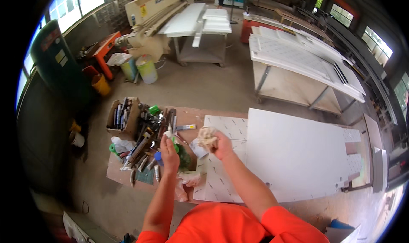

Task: The person cleans several white panels by hand with a cloth and a spray liquid, turning them over and stacking them on a table.

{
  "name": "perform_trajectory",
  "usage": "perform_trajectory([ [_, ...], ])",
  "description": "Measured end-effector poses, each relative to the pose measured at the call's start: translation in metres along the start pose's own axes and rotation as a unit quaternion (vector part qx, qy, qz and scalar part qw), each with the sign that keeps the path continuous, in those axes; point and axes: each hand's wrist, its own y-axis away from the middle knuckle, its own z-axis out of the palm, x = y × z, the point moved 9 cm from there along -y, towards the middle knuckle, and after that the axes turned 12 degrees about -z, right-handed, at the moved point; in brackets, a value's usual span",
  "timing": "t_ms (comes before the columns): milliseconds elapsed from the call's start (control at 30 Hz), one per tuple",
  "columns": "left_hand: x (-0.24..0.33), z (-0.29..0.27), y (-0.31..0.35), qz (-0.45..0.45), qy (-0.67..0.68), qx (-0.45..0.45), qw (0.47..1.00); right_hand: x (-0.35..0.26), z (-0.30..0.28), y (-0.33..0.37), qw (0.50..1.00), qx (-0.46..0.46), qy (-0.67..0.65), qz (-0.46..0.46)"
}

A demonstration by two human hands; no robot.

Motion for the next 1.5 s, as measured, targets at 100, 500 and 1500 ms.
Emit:
perform_trajectory([
  [100,0.031,-0.006,0.016,-0.001,-0.011,0.009,1.000,-0.125,-0.050,0.067,0.958,0.041,0.210,-0.190],
  [500,0.078,0.067,0.182,0.207,-0.164,-0.184,0.947,-0.129,-0.106,0.133,0.358,-0.183,0.884,-0.237],
  [1500,-0.077,0.172,0.327,-0.613,0.146,-0.393,0.669,-0.130,-0.091,0.086,0.366,-0.290,0.849,-0.247],
])
